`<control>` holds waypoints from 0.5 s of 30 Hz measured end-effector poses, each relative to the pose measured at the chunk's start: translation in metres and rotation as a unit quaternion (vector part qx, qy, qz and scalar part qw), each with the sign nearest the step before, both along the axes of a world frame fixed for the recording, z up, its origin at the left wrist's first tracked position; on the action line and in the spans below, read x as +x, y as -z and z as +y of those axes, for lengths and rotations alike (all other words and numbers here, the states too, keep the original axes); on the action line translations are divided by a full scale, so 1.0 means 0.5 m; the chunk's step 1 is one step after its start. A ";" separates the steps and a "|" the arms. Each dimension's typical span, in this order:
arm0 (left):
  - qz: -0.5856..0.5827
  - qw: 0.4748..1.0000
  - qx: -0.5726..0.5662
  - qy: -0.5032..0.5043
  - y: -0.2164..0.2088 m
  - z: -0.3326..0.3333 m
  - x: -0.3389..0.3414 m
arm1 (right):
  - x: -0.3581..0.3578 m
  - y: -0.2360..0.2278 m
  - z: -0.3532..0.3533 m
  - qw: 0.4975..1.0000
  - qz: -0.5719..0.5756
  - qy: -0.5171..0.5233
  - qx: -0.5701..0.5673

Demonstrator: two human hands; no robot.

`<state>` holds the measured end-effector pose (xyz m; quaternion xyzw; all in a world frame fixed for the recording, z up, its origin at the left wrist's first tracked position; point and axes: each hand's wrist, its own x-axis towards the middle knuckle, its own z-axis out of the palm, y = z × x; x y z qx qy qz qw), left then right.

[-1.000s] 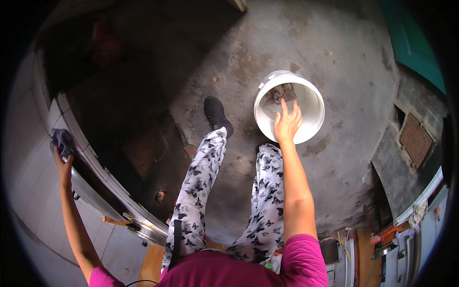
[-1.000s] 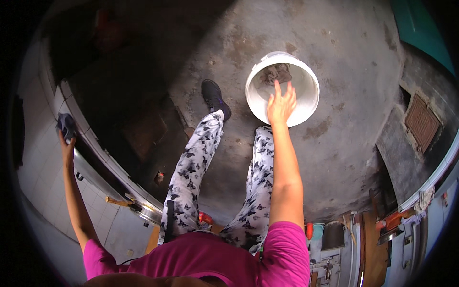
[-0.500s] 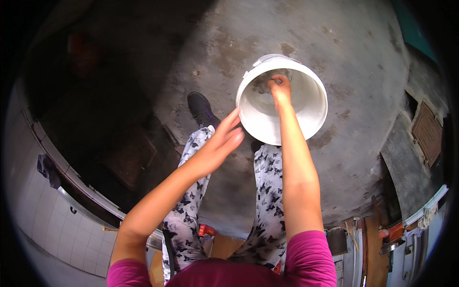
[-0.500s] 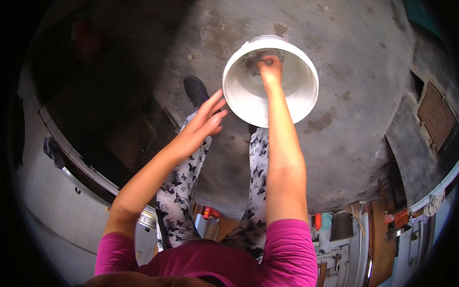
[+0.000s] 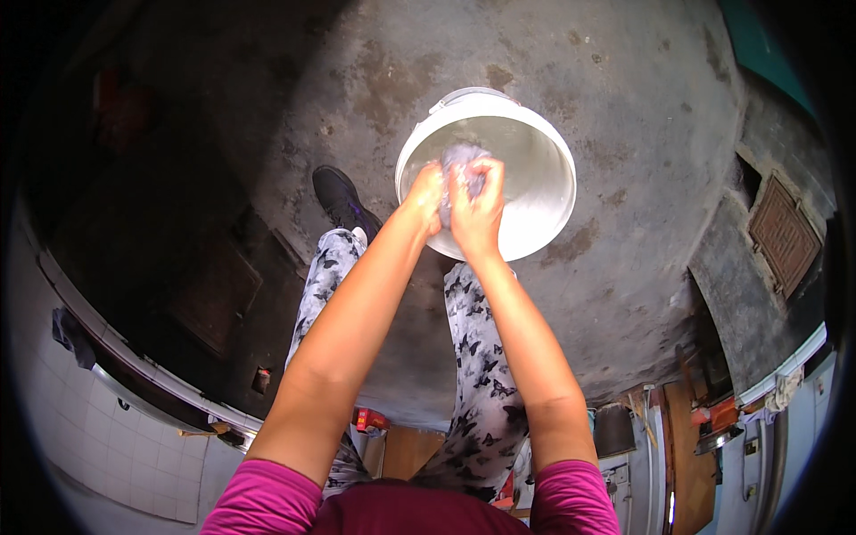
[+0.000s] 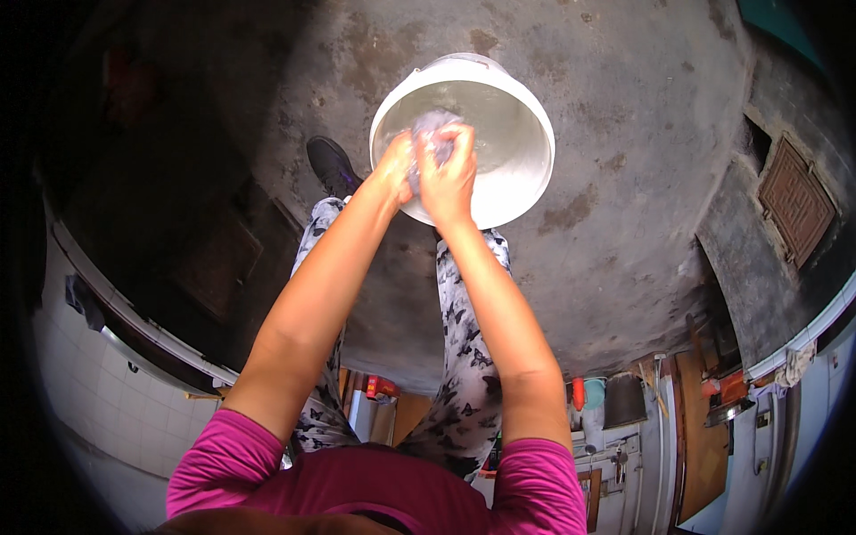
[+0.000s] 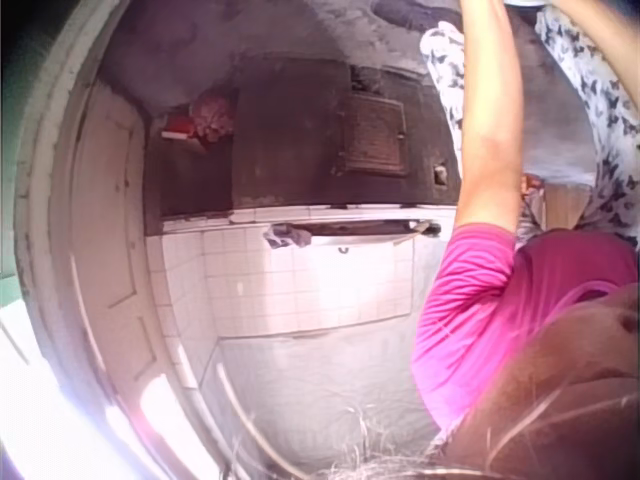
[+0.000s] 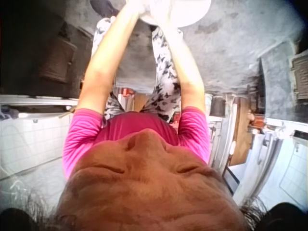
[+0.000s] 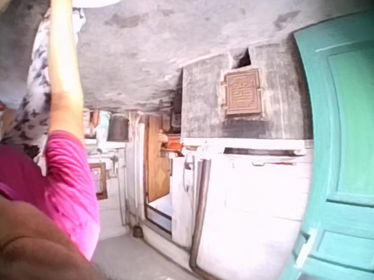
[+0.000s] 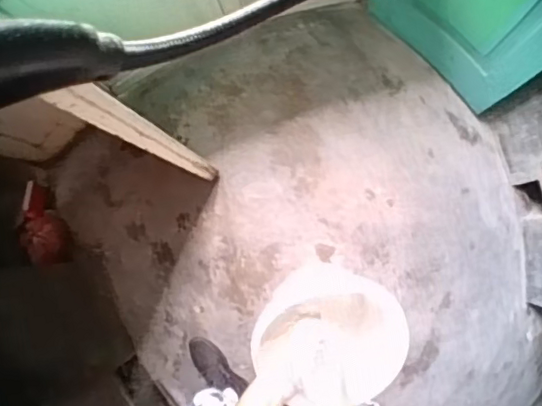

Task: The person wets a cloth in a bucket of water, then wipes the glass panes and frames of a door and an adjacent window. The person repeatedly wipes different sections of the glass and frames with the cloth.

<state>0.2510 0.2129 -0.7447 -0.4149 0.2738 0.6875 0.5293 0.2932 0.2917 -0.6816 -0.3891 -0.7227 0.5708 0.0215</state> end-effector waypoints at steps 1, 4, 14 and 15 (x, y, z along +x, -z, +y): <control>0.035 0.985 -0.156 0.068 -0.048 0.022 -0.012 | -0.002 0.035 0.025 0.999 -0.017 -0.002 0.037; 0.123 0.979 -0.156 0.041 -0.059 0.015 -0.017 | -0.009 0.106 0.080 0.989 -0.122 -0.051 0.074; 0.081 0.973 -0.189 0.102 -0.080 0.004 -0.039 | 0.032 0.219 0.058 0.941 -0.270 -0.085 0.185; 0.073 0.972 -0.181 0.131 -0.080 0.007 -0.045 | 0.033 0.236 0.051 0.942 -0.309 -0.086 0.095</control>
